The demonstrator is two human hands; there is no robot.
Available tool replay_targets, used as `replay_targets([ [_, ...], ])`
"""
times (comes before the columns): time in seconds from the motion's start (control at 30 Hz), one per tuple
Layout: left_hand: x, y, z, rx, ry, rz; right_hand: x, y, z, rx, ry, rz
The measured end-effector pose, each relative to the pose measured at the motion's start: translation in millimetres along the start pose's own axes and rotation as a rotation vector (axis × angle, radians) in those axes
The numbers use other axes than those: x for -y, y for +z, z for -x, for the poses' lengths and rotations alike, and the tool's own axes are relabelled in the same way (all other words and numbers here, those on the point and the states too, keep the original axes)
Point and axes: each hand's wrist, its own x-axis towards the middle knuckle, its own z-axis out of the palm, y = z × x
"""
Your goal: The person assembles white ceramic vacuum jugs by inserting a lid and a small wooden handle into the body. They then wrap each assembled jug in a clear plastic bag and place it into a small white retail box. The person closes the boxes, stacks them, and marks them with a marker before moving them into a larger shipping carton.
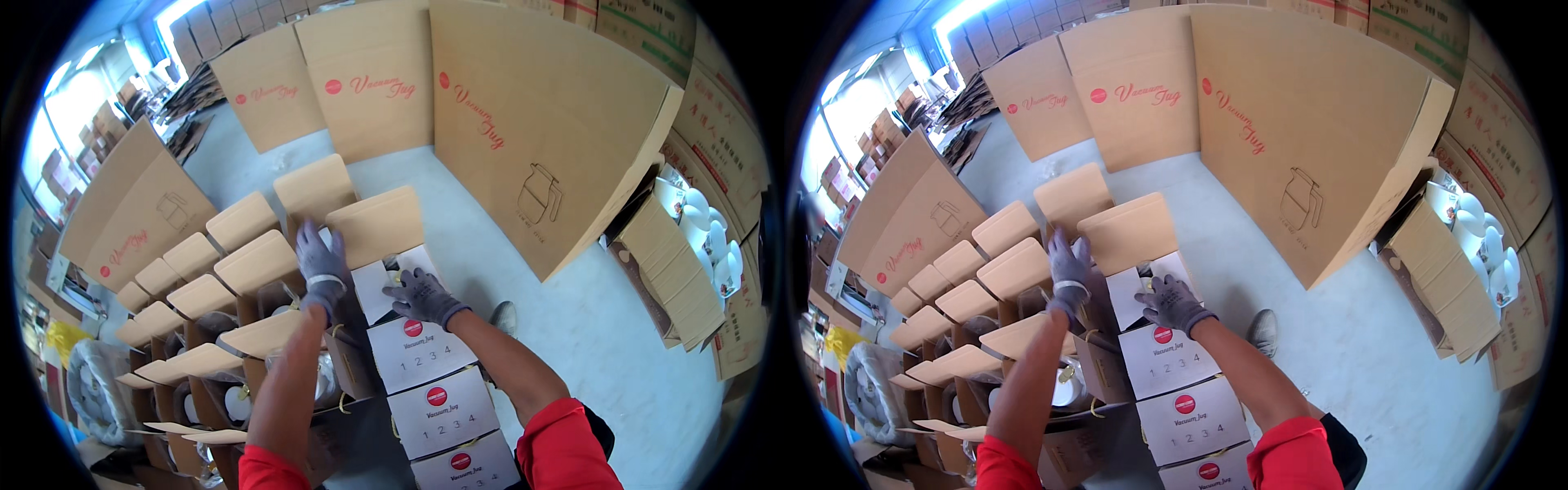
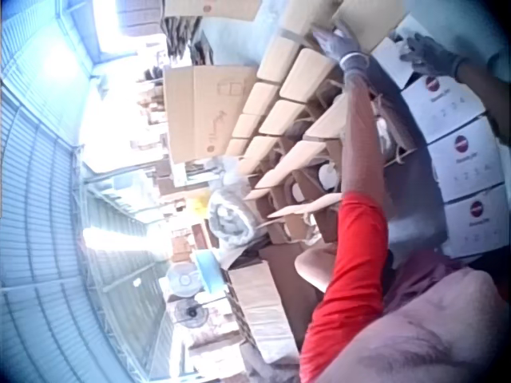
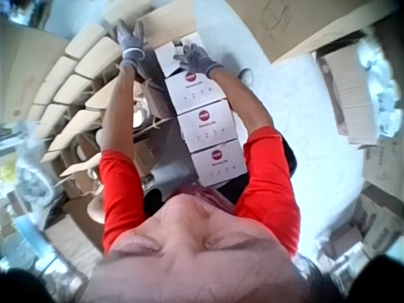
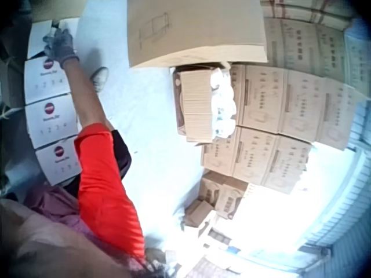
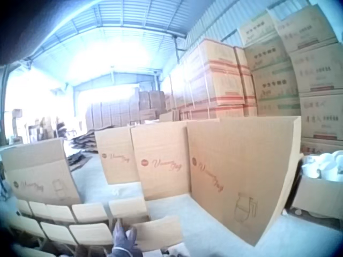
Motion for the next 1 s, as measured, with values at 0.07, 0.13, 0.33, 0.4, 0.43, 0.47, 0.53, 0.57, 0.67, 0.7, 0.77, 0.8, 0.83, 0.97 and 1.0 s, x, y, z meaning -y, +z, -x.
replay_targets([
  [0.07, 8.8, -4.5, -23.8, 0.112, -0.166, 0.296, -0.7, 8.8, -4.9, -0.091, -0.008, -0.059],
  [0.13, 2.0, -15.4, -24.7, 0.447, -0.523, 0.798, -17.2, 20.7, -5.1, -0.157, -0.001, -0.246],
  [0.33, 13.2, -10.4, 109.0, 0.805, 0.118, -0.12, -48.5, -27.8, 50.0, -0.247, 0.709, -2.081],
  [0.4, 15.9, -13.8, 134.0, 0.754, -0.027, 0.06, -46.3, -34.7, 60.0, -0.212, 0.647, -1.929],
  [0.43, 26.9, -11.0, 137.2, 0.708, 0.102, 0.143, -43.0, -25.8, 60.2, -0.208, 0.5, -1.725],
  [0.47, 39.3, -10.2, 141.0, 0.76, 0.067, 0.113, -41.2, -18.1, 58.7, -0.203, 0.357, -1.516],
  [0.53, 23.1, -19.1, 126.7, 0.881, 0.014, 0.073, -51.4, -13.6, 56.2, -0.207, 0.254, -1.082],
  [0.57, 16.3, -22.0, 119.9, 0.904, -0.007, 0.001, -53.9, -12.3, 53.2, -0.206, 0.199, -0.866],
  [0.67, -16.6, -26.6, 102.6, 0.995, -0.061, -0.234, -64.2, -0.5, 47.9, -0.321, 0.189, -0.688],
  [0.7, -31.6, -30.3, 100.4, 1.05, -0.08, -0.325, -62.1, -2.8, 49.1, -0.246, 0.188, -0.466],
  [0.77, -32.1, -27.4, 112.7, 0.989, -0.026, -0.495, -45.8, -14.9, 50.3, -0.095, 0.168, -0.034],
  [0.8, -19.9, -18.6, 128.2, 0.868, 0.055, -0.568, -41.1, -15.4, 49.8, -0.075, 0.186, -0.004],
  [0.83, -18.2, -15.0, 138.9, 0.753, 0.144, -0.633, -39.1, -11.9, 52.9, -0.051, 0.216, 0.026],
  [0.97, -32.5, -20.5, 170.1, 0.825, 0.214, -0.294, -36.7, -14.7, 61.5, 0.051, 0.171, 0.251],
  [1.0, -30.7, -21.2, 172.9, 0.815, 0.212, -0.277, -29.0, -20.5, 60.9, 0.019, 0.105, 0.295],
])
